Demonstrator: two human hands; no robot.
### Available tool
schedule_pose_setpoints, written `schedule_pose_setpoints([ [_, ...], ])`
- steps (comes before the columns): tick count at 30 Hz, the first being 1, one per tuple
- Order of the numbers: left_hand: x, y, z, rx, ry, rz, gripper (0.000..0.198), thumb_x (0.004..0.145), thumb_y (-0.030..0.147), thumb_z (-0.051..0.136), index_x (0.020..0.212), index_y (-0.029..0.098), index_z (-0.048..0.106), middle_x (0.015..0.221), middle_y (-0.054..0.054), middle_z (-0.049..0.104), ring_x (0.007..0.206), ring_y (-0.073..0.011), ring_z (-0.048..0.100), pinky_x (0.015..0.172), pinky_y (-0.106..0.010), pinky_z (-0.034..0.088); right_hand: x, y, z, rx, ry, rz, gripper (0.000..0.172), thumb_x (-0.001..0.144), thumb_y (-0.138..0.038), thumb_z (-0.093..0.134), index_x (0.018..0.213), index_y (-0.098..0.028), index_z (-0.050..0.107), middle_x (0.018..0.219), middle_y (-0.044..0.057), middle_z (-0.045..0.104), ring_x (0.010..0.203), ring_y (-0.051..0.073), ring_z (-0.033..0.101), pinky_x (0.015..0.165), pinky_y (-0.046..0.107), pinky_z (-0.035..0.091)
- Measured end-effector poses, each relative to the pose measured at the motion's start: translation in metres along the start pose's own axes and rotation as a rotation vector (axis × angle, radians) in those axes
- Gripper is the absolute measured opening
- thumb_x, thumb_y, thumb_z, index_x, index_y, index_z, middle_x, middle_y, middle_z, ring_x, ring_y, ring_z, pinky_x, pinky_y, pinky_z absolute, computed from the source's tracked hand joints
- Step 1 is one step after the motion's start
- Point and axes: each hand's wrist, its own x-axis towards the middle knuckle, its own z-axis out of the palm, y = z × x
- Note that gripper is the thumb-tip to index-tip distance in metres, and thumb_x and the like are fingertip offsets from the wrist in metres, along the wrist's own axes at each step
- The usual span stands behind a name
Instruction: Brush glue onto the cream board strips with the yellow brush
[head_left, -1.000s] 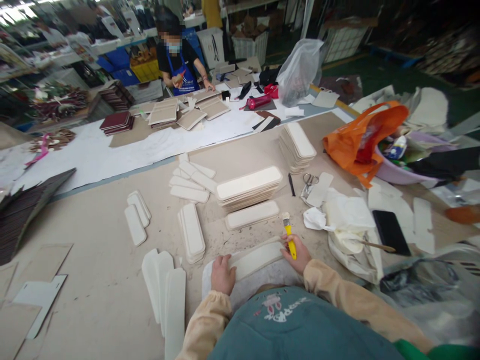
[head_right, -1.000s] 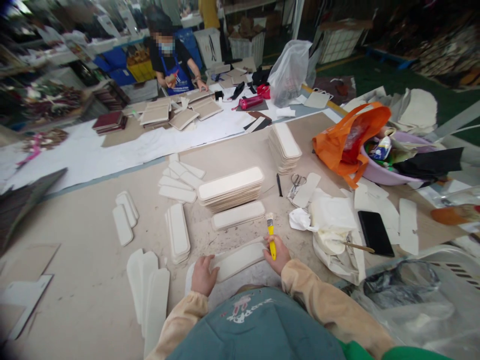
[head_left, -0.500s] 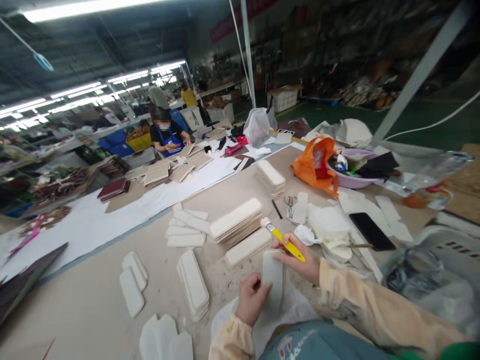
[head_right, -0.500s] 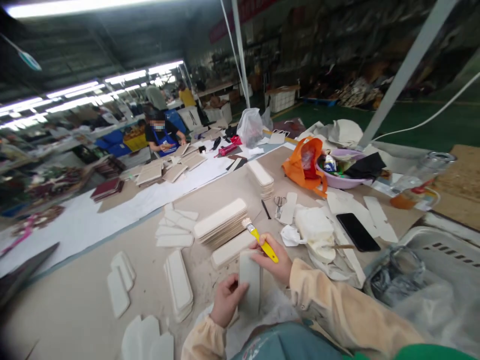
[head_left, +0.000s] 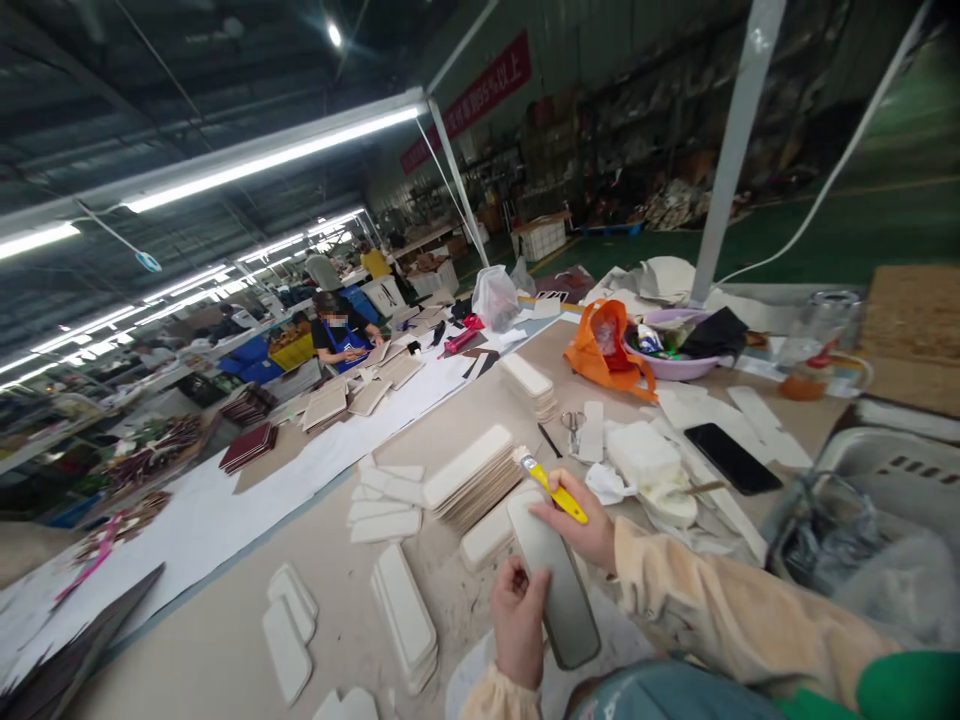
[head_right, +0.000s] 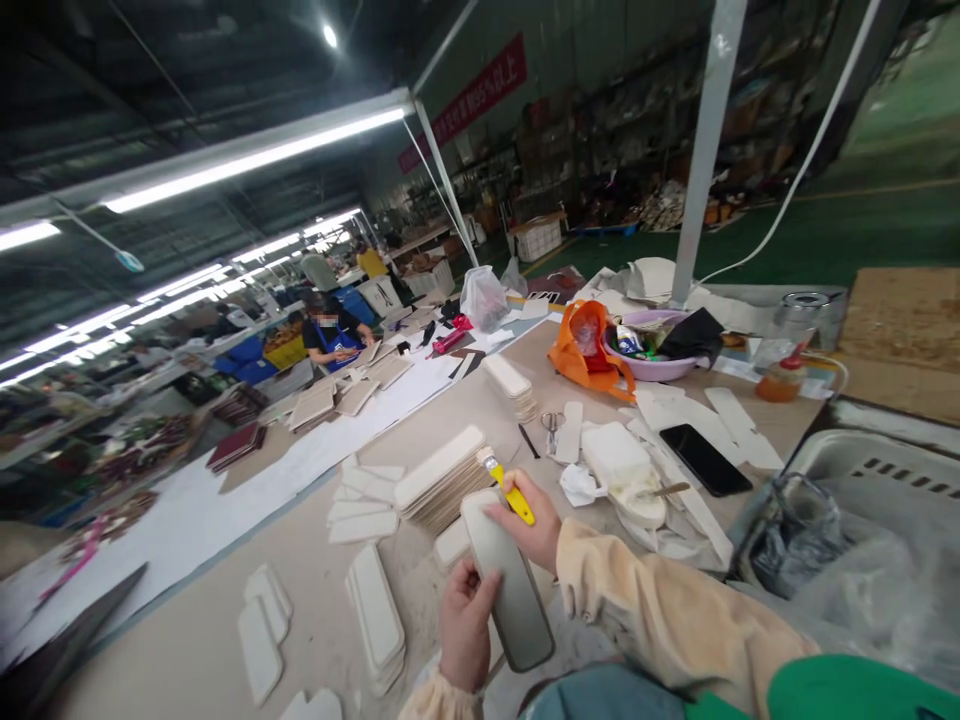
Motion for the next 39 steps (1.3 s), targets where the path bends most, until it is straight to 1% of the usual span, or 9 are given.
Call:
schedule_pose_setpoints([
  [6, -0.005, -0.003, 0.008, -0.029, -0.011, 0.013, 0.029, 0.064, 0.037, 0.07, 0.075, 0.016, 0.054, 0.07, 0.0, 0.06, 0.066, -0.0125, 0.052, 0.061, -0.023, 0.041, -0.002, -0.01, -0.008, 0.027, 0.015, 0.014, 0.028, 0.077, -0.037, 0.06, 0.083, -0.025, 0.035, 0.057, -0.008, 0.029, 0.049, 0.011, 0.029, 0.046, 0.023, 0.024],
  [12, -0.014, 0.012, 0.02, -0.19, -0.101, 0.001, 0.028, 0.068, 0.036, 0.068, 0.087, 0.017, 0.059, 0.079, -0.002, 0.064, 0.072, -0.0136, 0.056, 0.066, -0.024, 0.043, 0.0, -0.01, -0.015, 0.087, 0.027, -0.002, 0.029, 0.075, -0.037, 0.06, 0.083, -0.026, 0.034, 0.058, -0.008, 0.031, 0.05, 0.011, 0.031, 0.046, 0.023, 0.026],
  [16, -0.022, 0.012, 0.024, -0.337, -0.345, -0.263, 0.044, 0.074, 0.047, 0.058, 0.103, 0.014, 0.059, 0.091, -0.009, 0.066, 0.083, -0.021, 0.06, 0.073, -0.032, 0.048, 0.008, -0.011, -0.021, 0.088, 0.054, -0.02, 0.03, 0.074, -0.038, 0.062, 0.083, -0.026, 0.035, 0.058, -0.008, 0.032, 0.051, 0.012, 0.032, 0.047, 0.024, 0.027],
  [19, -0.027, 0.003, 0.023, -0.394, -0.407, -0.447, 0.055, 0.072, 0.055, 0.055, 0.108, 0.014, 0.058, 0.095, -0.012, 0.066, 0.087, -0.0245, 0.062, 0.074, -0.036, 0.05, 0.018, -0.01, -0.03, 0.106, 0.123, -0.034, 0.033, 0.073, -0.039, 0.063, 0.082, -0.026, 0.035, 0.058, -0.007, 0.034, 0.05, 0.012, 0.034, 0.046, 0.024, 0.028],
  [23, -0.034, -0.006, 0.022, -0.382, -0.508, -0.533, 0.061, 0.069, 0.061, 0.055, 0.109, 0.015, 0.057, 0.093, -0.013, 0.066, 0.081, -0.0261, 0.064, 0.066, -0.037, 0.052, 0.032, 0.0, -0.043, 0.122, 0.256, -0.034, 0.035, 0.07, -0.041, 0.065, 0.082, -0.026, 0.035, 0.061, -0.007, 0.038, 0.05, 0.012, 0.036, 0.046, 0.025, 0.031],
  [25, -0.036, -0.011, 0.023, -0.358, -0.504, -0.502, 0.055, 0.068, 0.054, 0.061, 0.105, 0.014, 0.058, 0.089, -0.012, 0.066, 0.076, -0.0239, 0.064, 0.061, -0.032, 0.052, 0.035, 0.009, -0.049, 0.131, 0.308, -0.048, 0.037, 0.069, -0.04, 0.067, 0.082, -0.026, 0.036, 0.062, -0.007, 0.039, 0.051, 0.012, 0.037, 0.047, 0.024, 0.032],
  [29, -0.038, -0.022, 0.028, -0.272, -0.39, -0.411, 0.047, 0.061, 0.037, 0.074, 0.098, 0.013, 0.059, 0.084, -0.009, 0.067, 0.07, -0.0173, 0.063, 0.055, -0.024, 0.051, 0.035, 0.025, -0.058, 0.109, 0.348, -0.05, 0.038, 0.068, -0.04, 0.068, 0.082, -0.025, 0.035, 0.063, -0.007, 0.041, 0.052, 0.012, 0.038, 0.048, 0.025, 0.034],
  [33, -0.038, -0.029, 0.034, -0.222, -0.325, -0.402, 0.046, 0.058, 0.036, 0.076, 0.094, 0.013, 0.06, 0.082, -0.007, 0.067, 0.067, -0.0157, 0.062, 0.055, -0.023, 0.051, 0.033, 0.032, -0.063, 0.102, 0.345, -0.021, 0.038, 0.069, -0.041, 0.066, 0.083, -0.026, 0.035, 0.062, -0.007, 0.041, 0.052, 0.012, 0.039, 0.048, 0.025, 0.035],
  [39, -0.038, -0.029, 0.036, -0.182, -0.349, -0.389, 0.043, 0.062, 0.038, 0.072, 0.093, 0.012, 0.06, 0.083, -0.008, 0.067, 0.067, -0.0168, 0.063, 0.055, -0.023, 0.051, 0.034, 0.032, -0.069, 0.061, 0.37, -0.017, 0.038, 0.068, -0.043, 0.065, 0.081, -0.026, 0.035, 0.06, -0.007, 0.041, 0.051, 0.013, 0.04, 0.047, 0.026, 0.036],
])
